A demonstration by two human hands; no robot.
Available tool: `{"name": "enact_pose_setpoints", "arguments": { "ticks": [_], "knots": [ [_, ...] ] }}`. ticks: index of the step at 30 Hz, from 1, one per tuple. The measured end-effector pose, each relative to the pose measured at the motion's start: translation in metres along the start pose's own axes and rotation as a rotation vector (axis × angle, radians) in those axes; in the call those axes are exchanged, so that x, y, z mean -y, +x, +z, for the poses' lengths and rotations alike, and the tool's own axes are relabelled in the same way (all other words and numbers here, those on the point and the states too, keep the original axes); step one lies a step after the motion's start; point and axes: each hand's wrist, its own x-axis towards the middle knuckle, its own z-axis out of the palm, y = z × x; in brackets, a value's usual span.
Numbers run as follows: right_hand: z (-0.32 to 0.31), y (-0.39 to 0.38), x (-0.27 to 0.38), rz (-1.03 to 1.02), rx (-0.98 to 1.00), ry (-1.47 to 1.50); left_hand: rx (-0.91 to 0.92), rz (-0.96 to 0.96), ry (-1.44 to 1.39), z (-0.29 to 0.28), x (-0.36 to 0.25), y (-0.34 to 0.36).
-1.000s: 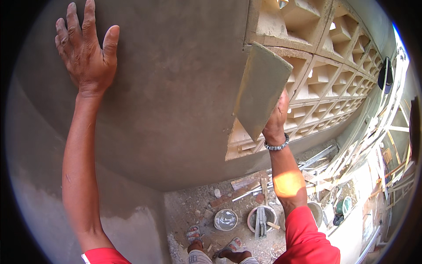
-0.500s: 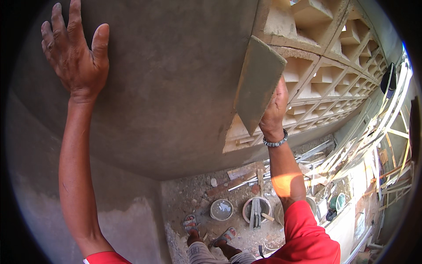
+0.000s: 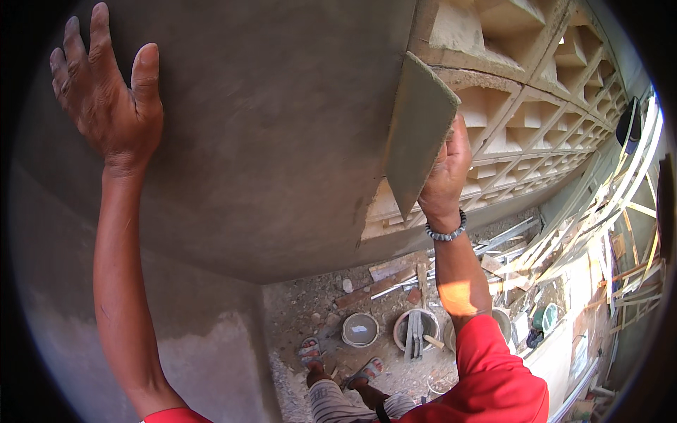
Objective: The person applies and smooths plaster onto a wall using a trowel and a float. They repeatedly scoop material from a bucket, spread it on the wall, and smooth the surface to create an even finish.
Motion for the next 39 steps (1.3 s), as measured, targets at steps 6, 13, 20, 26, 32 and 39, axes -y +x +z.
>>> {"name": "enact_pose_setpoints", "arguments": {
  "ticks": [6, 13, 20, 26, 32, 39],
  "knots": [
    [-0.002, -0.001, 0.005, 0.051, 0.034, -0.033, 0.002, -0.035, 0.016, 0.0, 0.0, -0.002],
    [0.004, -0.003, 0.0, 0.015, -0.023, -0.009, 0.005, -0.023, 0.036, 0.001, 0.001, -0.002],
    [0.006, -0.005, 0.005, 0.096, -0.015, 0.077, 0.009, 0.002, 0.053, 0.002, 0.003, -0.001],
    [0.004, -0.009, -0.006, 0.086, -0.016, -0.014, 0.032, -0.009, 0.091, -0.002, 0.0, 0.0],
    [0.004, -0.009, -0.002, 0.091, -0.008, -0.003, 0.037, -0.028, 0.099, -0.002, -0.001, -0.001],
    [0.002, -0.013, -0.005, 0.109, 0.013, -0.005, 0.044, -0.037, 0.079, -0.003, -0.001, -0.001]
  ]
}}
